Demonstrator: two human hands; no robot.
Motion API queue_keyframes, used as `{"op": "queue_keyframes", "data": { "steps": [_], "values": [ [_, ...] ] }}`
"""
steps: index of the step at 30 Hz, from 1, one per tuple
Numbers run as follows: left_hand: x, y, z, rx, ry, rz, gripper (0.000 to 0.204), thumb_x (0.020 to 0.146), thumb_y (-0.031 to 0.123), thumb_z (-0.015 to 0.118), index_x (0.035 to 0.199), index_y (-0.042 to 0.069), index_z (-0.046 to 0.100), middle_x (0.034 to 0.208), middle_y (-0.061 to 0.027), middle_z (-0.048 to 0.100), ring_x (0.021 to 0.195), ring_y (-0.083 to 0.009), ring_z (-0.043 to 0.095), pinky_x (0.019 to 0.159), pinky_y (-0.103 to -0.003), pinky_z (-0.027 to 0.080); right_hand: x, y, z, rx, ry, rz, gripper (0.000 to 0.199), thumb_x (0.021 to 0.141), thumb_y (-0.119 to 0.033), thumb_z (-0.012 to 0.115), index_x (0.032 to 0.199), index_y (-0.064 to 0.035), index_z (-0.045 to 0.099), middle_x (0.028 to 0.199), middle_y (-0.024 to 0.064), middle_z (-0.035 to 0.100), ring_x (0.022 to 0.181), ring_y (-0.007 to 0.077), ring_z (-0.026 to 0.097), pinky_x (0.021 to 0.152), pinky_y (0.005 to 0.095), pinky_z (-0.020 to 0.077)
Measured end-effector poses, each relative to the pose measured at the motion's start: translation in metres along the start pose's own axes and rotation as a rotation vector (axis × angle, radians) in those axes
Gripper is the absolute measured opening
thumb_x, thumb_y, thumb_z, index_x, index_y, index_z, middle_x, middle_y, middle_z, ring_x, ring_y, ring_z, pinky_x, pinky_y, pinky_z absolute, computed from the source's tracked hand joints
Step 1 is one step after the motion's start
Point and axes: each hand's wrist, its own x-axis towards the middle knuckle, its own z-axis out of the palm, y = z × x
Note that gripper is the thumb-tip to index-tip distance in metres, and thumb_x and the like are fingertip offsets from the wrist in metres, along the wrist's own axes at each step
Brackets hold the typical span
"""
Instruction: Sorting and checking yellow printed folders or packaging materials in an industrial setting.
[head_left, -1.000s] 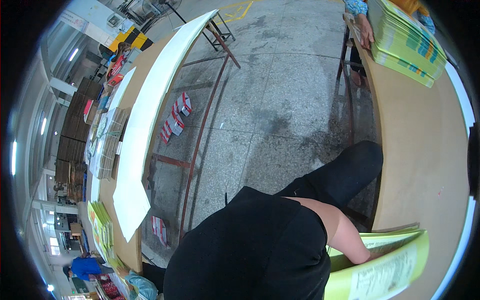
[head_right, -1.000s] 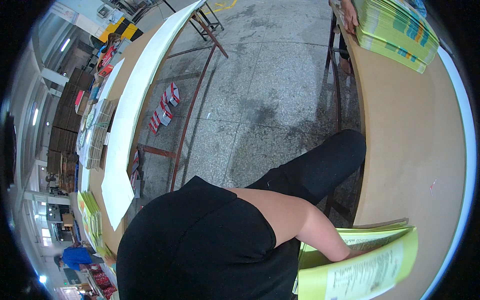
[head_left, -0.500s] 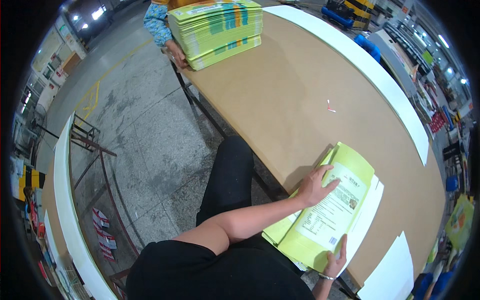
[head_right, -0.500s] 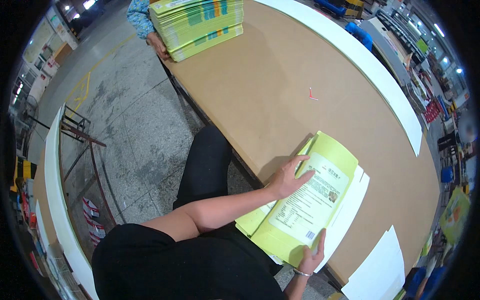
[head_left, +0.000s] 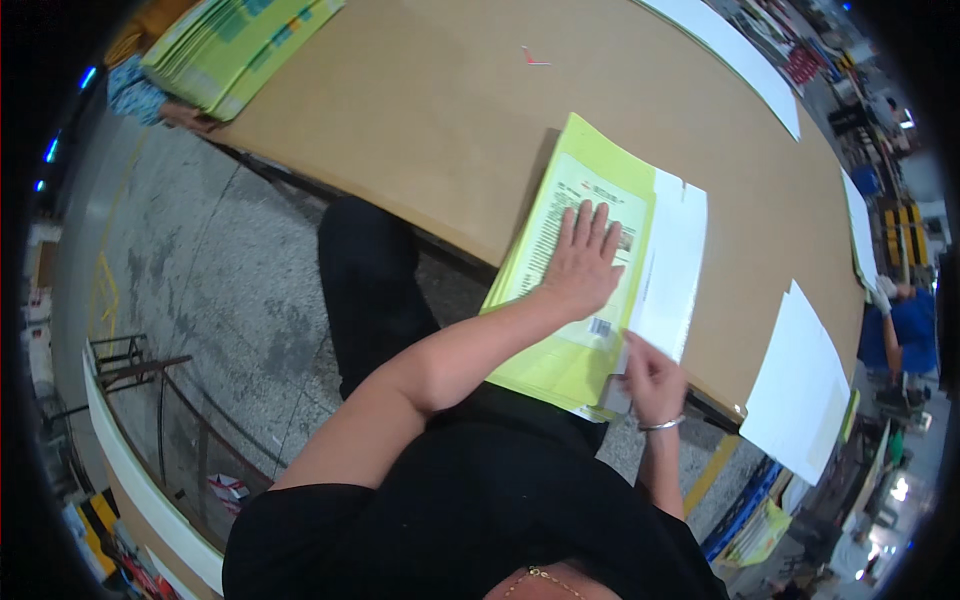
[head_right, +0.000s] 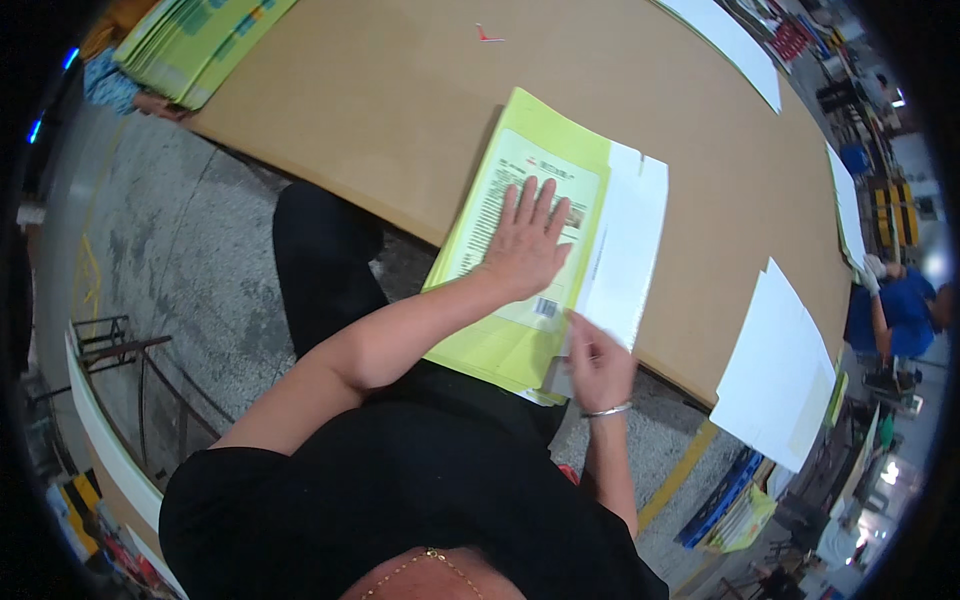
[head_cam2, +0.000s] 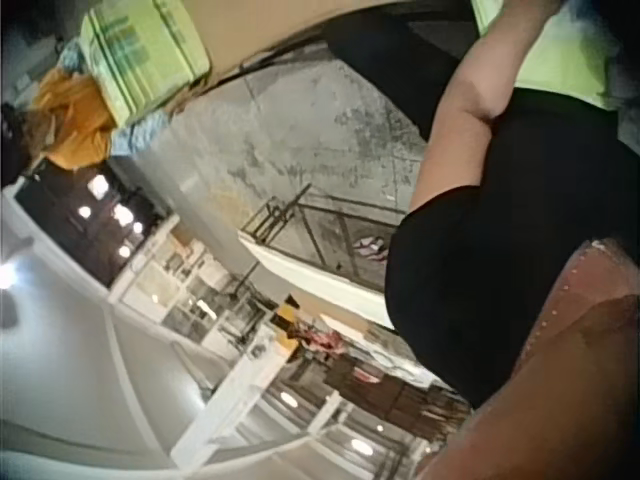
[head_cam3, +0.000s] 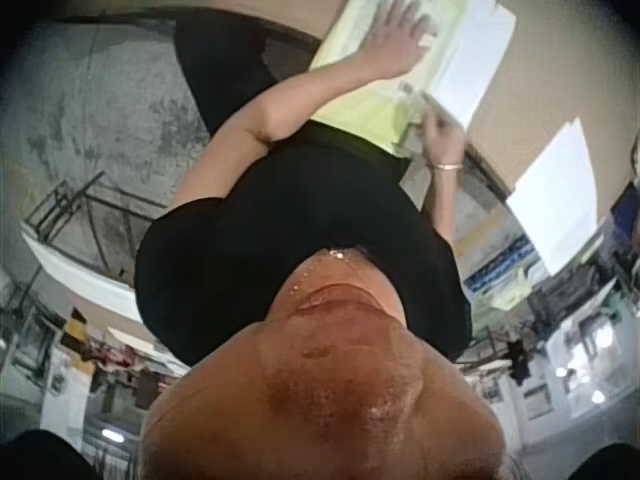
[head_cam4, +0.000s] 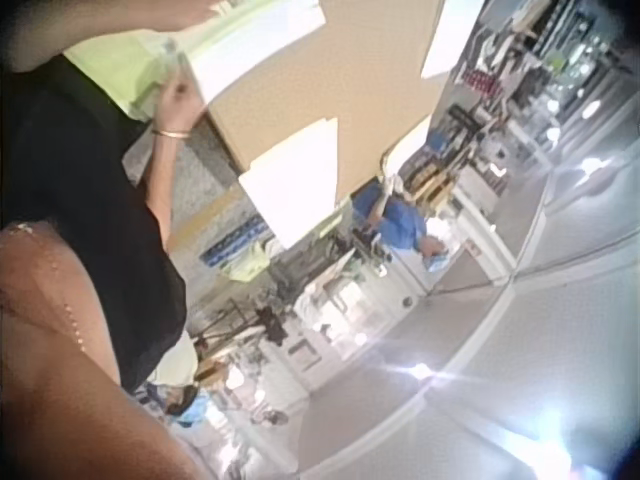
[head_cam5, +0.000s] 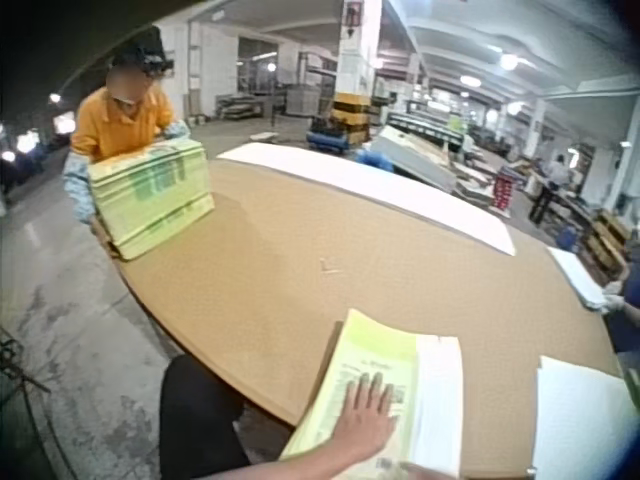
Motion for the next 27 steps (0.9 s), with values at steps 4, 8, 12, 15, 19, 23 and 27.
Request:
{"op": "queue_keyframes", "data": {
  "steps": [4, 8, 12, 15, 19, 23, 27],
  "values": [
    [0.001, 0.008, 0.006, 0.034, 0.016, 0.105, 0.064, 0.098, 0.038, 0.039, 0.146, -0.003, 0.03, 0.156, -0.0197, 0.023, 0.146, -0.0332, 0.016, 0.119, -0.051, 0.005, 0.042, 0.079, -0.04, -0.196, 0.328, -0.091, 0.044, 0.096, -0.021, 0.054, 0.134, 0.0006, 0.052, 0.107, 0.0191, 0.063, 0.099, 0.0292, 0.06, 0.091, 0.0379, 0.0456],
    [-0.006, 0.002, 0.01, -0.073, 0.043, 0.094, 0.063, 0.098, 0.034, 0.043, 0.145, -0.004, 0.03, 0.153, -0.0219, 0.027, 0.144, -0.0325, 0.022, 0.119, -0.049, 0.009, 0.038, 0.031, -0.035, 0.059, 0.237, -0.519, 0.053, 0.098, -0.027, 0.045, 0.141, 0.0043, 0.042, 0.14, 0.0221, 0.045, 0.13, 0.0334, 0.043, 0.109, 0.0415, 0.032],
    [-0.005, 0.007, 0.008, -0.067, 0.07, 0.093, 0.059, 0.097, 0.034, 0.044, 0.148, 0.007, 0.032, 0.154, -0.0145, 0.029, 0.143, -0.0368, 0.022, 0.117, -0.054, 0.01, 0.048, 0.016, 0.011, -0.296, 0.231, -0.612, 0.056, 0.097, -0.027, 0.045, 0.144, 0.0033, 0.037, 0.15, 0.0198, 0.035, 0.14, 0.034, 0.031, 0.115, 0.0441, 0.0235],
    [-0.006, 0.011, 0.003, -0.173, 0.146, 0.195, 0.056, 0.098, 0.04, 0.041, 0.149, 0.02, 0.033, 0.155, -0.0028, 0.031, 0.141, -0.0472, 0.019, 0.112, -0.066, 0.006, 0.053, 0.027, 0.039, -0.649, 0.324, -0.5, 0.056, 0.097, -0.029, 0.046, 0.142, 0.0026, 0.039, 0.152, 0.0187, 0.033, 0.143, 0.0343, 0.027, 0.117, 0.0469, 0.02],
    [-0.003, 0.009, 0.007, 0.032, -0.018, 0.21, 0.062, 0.097, 0.056, 0.034, 0.149, 0.024, 0.034, 0.157, 0.0053, 0.028, 0.137, -0.0586, 0.012, 0.102, -0.078, 0.001, 0.056, 0.034, 0.008, -0.44, 0.159, -0.566, 0.043, 0.098, -0.028, 0.046, 0.13, -0.0006, 0.054, 0.138, 0.0183, 0.051, 0.134, 0.0323, 0.041, 0.113, 0.0457, 0.0285],
    [-0.006, 0.005, 0.0, -0.017, -0.109, 0.224, 0.072, 0.092, 0.064, 0.039, 0.15, 0.021, 0.033, 0.158, 0.0057, 0.025, 0.139, -0.0586, 0.007, 0.102, -0.079, -0.001, 0.068, 0.149, -0.101, -0.072, 0.58, -0.136, 0.044, 0.101, -0.033, 0.044, 0.132, -0.0034, 0.055, 0.13, 0.0182, 0.059, 0.123, 0.0346, 0.053, 0.104, 0.044, 0.041],
    [0.0, 0.018, -0.003, -0.063, -0.076, 0.307, 0.076, 0.089, 0.066, 0.042, 0.15, 0.022, 0.033, 0.158, 0.0074, 0.025, 0.14, -0.0577, 0.004, 0.103, -0.078, -0.004, 0.044, 0.336, -0.211, -0.518, 0.578, 0.497, 0.099, 0.082, -0.069, 0.055, 0.149, -0.002, 0.028, 0.149, 0.0292, 0.032, 0.138, 0.0473, 0.03, 0.113, 0.0514, 0.0247]
  ]
}}
